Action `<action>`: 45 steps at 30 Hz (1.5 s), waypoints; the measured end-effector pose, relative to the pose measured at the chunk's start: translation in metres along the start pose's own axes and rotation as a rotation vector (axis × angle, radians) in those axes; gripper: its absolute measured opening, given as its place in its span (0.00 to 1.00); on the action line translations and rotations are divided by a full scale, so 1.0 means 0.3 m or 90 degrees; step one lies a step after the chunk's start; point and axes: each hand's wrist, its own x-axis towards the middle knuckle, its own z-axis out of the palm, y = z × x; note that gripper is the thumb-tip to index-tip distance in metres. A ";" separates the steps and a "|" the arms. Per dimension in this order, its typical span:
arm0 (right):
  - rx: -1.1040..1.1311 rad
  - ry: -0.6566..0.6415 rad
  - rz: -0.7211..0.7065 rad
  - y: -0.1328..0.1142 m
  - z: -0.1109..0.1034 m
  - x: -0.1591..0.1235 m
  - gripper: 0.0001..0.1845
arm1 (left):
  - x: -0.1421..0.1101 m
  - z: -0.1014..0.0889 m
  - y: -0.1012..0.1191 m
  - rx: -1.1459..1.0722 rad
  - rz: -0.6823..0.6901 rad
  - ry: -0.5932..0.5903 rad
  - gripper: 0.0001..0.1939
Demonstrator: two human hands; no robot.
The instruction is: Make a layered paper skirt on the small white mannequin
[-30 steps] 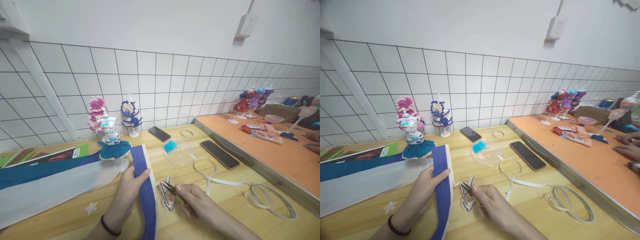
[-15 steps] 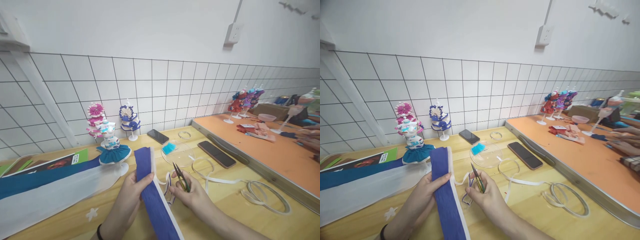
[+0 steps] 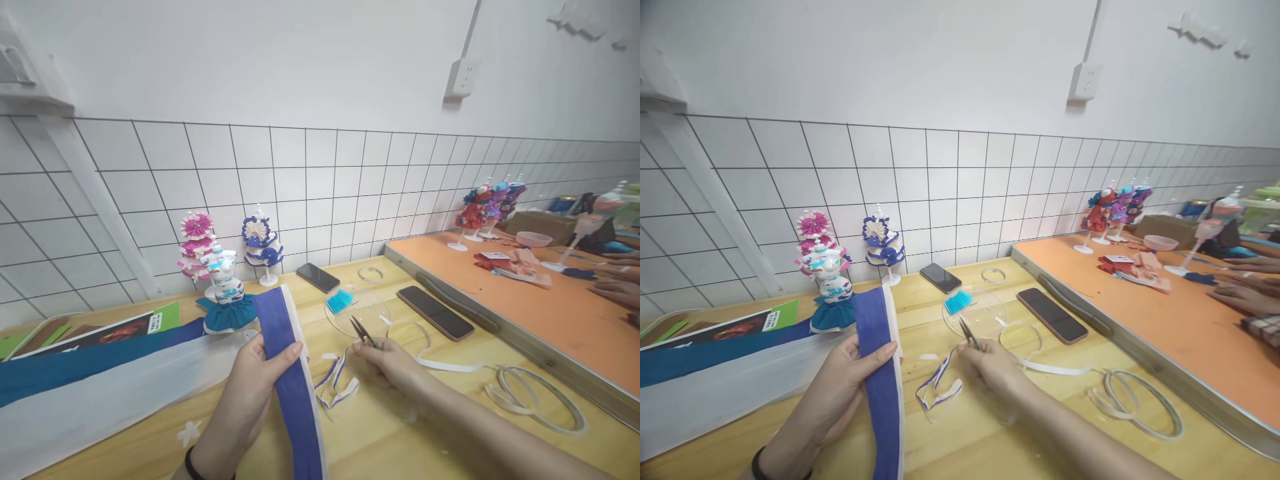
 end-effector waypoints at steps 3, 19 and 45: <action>-0.025 0.015 0.021 -0.004 -0.101 0.029 0.20 | 0.004 -0.011 0.005 0.010 0.004 0.017 0.20; 0.040 -0.143 0.077 -0.104 -0.124 -0.106 0.25 | 0.004 -0.010 -0.002 -0.035 -0.065 -0.038 0.13; 0.128 -0.151 -0.021 -0.003 0.213 -0.219 0.33 | -0.006 0.002 0.017 -0.019 -0.037 0.035 0.22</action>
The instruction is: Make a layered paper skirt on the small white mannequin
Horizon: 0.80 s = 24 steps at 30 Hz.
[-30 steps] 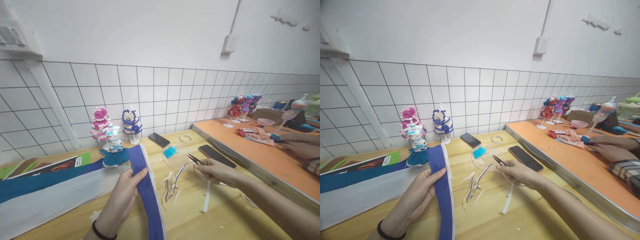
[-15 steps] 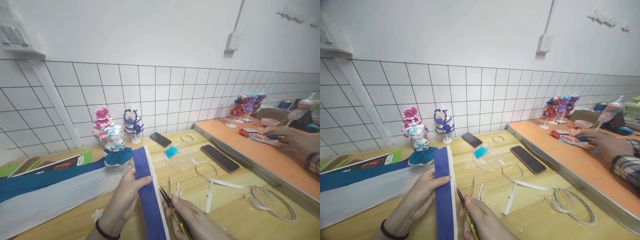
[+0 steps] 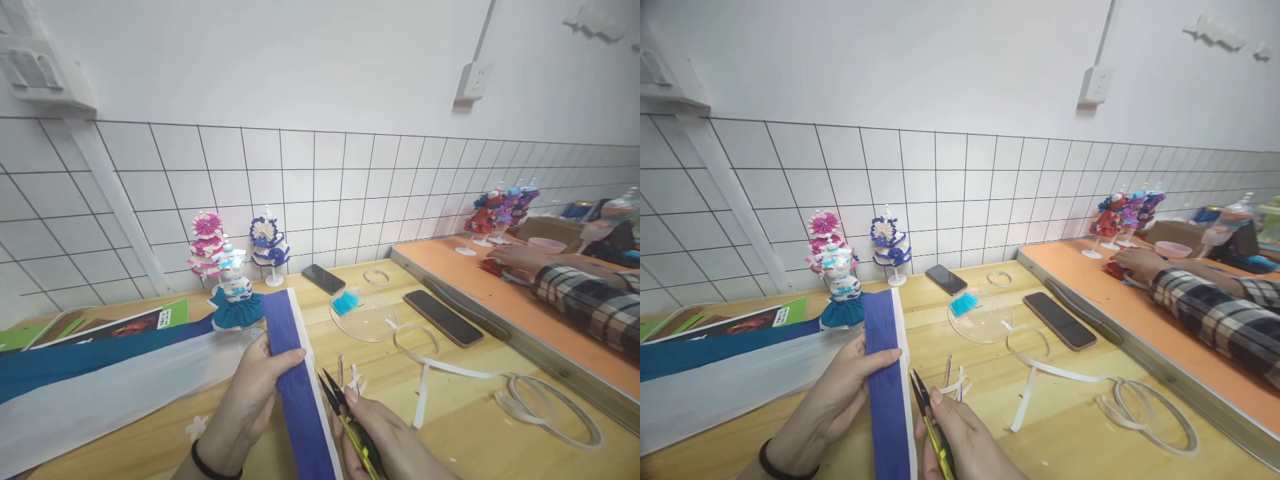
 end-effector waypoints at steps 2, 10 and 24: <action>0.026 -0.004 0.008 0.007 0.001 0.004 0.32 | -0.002 0.000 0.003 0.003 -0.001 0.000 0.22; 0.056 -0.025 -0.020 0.007 0.010 0.040 0.32 | -0.009 0.003 0.002 0.006 -0.004 -0.032 0.19; 0.149 0.023 -0.104 -0.016 -0.044 0.039 0.27 | -0.012 0.002 -0.001 0.027 -0.037 -0.028 0.09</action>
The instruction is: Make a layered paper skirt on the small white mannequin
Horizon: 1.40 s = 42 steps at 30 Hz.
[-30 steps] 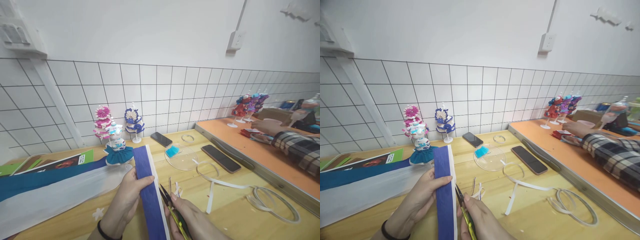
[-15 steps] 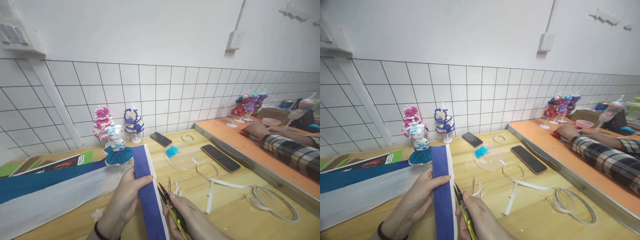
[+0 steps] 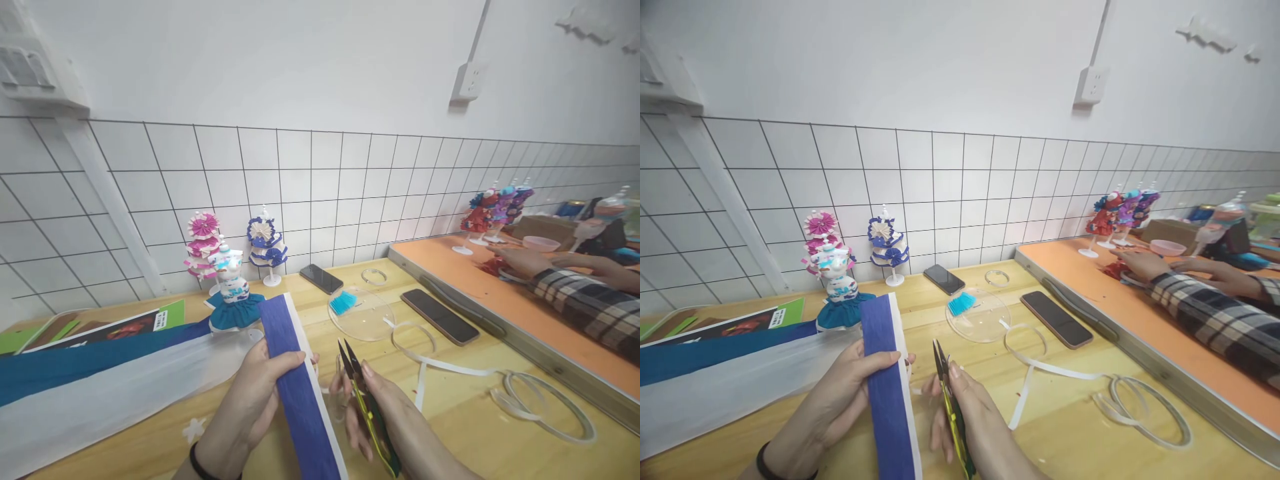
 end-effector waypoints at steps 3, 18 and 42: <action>0.002 -0.016 -0.016 -0.015 0.010 -0.004 0.27 | 0.001 0.000 -0.003 0.000 0.003 -0.014 0.09; -0.046 0.164 -0.001 -0.086 -0.097 0.048 0.22 | 0.016 -0.006 -0.008 -0.029 -0.024 -0.030 0.18; -0.156 -0.004 0.099 0.003 0.070 -0.013 0.38 | -0.012 0.033 -0.023 -0.051 -0.035 -0.035 0.12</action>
